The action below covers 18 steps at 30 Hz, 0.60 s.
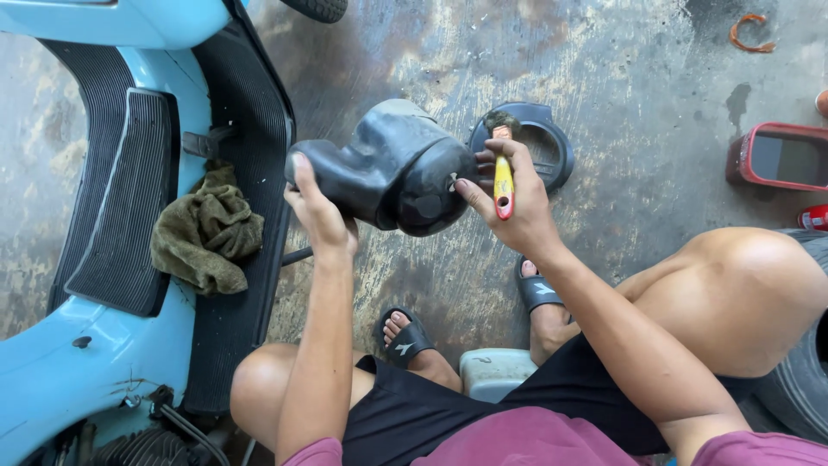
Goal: Cleaning or applying a restorer to motorcycle engine shrouds using a paintbrush.
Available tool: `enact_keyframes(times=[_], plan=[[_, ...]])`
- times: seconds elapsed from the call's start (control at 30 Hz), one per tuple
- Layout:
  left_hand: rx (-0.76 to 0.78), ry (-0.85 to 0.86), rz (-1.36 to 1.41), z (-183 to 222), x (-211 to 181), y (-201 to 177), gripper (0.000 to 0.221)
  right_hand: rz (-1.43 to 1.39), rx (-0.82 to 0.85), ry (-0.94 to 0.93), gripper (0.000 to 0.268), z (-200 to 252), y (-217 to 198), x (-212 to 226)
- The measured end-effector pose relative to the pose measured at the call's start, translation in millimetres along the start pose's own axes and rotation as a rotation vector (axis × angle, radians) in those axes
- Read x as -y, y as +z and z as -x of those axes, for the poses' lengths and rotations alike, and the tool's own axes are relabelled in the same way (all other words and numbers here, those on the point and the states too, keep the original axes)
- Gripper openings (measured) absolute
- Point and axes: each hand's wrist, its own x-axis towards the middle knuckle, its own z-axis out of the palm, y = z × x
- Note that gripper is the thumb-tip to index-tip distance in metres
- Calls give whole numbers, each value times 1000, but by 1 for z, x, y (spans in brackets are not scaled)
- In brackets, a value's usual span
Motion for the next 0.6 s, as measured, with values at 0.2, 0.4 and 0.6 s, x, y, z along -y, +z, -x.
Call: enact_keyframes(times=[0.2, 0.4, 0.6], plan=[[449, 422, -409, 8, 43, -23, 145, -101, -74, 83, 63, -8, -5, -8], [413, 309, -557, 25, 38, -10, 154, -92, -141, 70, 64, -5, 0, -8], [523, 277, -427, 42, 32, 6, 154, -18, -124, -79, 72, 6, 12, -3]])
